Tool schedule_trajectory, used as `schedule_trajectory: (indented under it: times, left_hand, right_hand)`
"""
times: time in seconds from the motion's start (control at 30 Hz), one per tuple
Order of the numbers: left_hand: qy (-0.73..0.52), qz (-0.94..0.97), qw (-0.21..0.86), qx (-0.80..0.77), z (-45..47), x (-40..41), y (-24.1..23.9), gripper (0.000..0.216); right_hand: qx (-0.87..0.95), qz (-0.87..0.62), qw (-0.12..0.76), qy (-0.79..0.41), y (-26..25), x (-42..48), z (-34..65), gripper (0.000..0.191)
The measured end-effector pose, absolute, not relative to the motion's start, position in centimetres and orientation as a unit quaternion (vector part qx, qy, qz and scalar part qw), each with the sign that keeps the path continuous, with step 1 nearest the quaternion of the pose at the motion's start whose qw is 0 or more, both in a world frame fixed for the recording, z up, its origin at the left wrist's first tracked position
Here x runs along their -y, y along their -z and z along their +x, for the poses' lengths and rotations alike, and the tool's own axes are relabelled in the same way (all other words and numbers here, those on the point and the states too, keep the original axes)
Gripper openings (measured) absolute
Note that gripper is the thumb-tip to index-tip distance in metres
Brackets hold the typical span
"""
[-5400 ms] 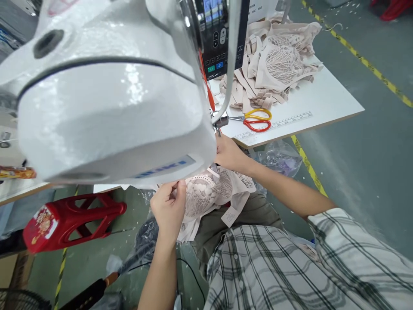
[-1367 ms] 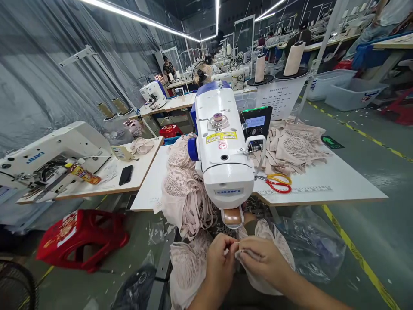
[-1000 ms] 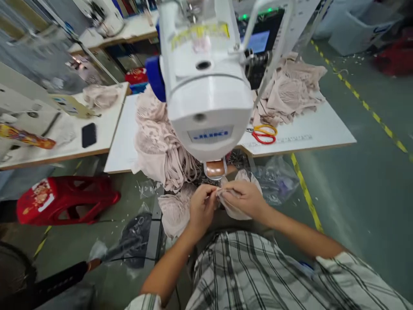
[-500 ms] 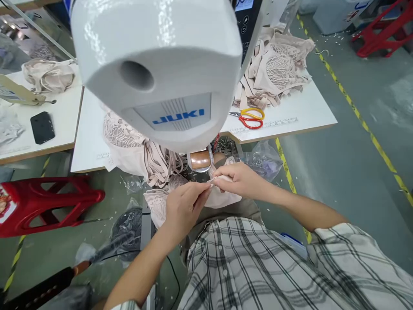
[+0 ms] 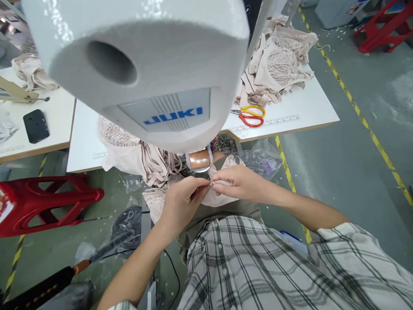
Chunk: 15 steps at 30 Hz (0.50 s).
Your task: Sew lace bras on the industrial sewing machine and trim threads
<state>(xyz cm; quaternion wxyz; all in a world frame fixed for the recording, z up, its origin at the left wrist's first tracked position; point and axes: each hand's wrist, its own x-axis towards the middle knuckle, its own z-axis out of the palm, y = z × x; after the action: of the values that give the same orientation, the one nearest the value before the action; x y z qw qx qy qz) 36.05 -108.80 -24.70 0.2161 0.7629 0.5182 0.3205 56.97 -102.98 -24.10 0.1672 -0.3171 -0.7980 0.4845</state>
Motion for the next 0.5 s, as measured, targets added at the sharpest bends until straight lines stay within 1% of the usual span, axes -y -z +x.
schedule_trajectory:
  times: [0.1, 0.17, 0.27, 0.33, 0.43, 0.5]
  left_hand:
    - [-0.287, 0.771, 0.253, -0.509, 35.7, 108.3, 24.6, 0.018]
    - [-0.251, 0.791, 0.246, -0.501, 35.6, 108.1, 24.5, 0.021]
    - [-0.232, 0.811, 0.157, -0.513, 35.9, 108.2, 24.3, 0.031]
    - [-0.242, 0.806, 0.120, -0.527, 36.1, 108.4, 24.3, 0.034]
    - [-0.275, 0.778, 0.089, -0.557, 36.1, 108.3, 24.6, 0.031]
    - [-0.298, 0.777, 0.010, -0.554, 35.6, 108.0, 25.1, 0.024]
  right_hand:
    - [0.832, -0.312, 0.167, -0.427, 24.1, 103.3, 56.9, 0.021]
    - [0.851, -0.309, 0.169, -0.389, 24.4, 103.5, 56.8, 0.023]
    - [0.871, -0.322, 0.206, -0.308, 24.8, 103.8, 56.4, 0.027]
    - [0.874, -0.333, 0.238, -0.261, 24.7, 103.4, 56.0, 0.028]
    - [0.868, -0.337, 0.237, -0.277, 23.7, 101.7, 55.1, 0.022]
    - [0.860, -0.347, 0.211, -0.309, 22.9, 100.2, 54.4, 0.018]
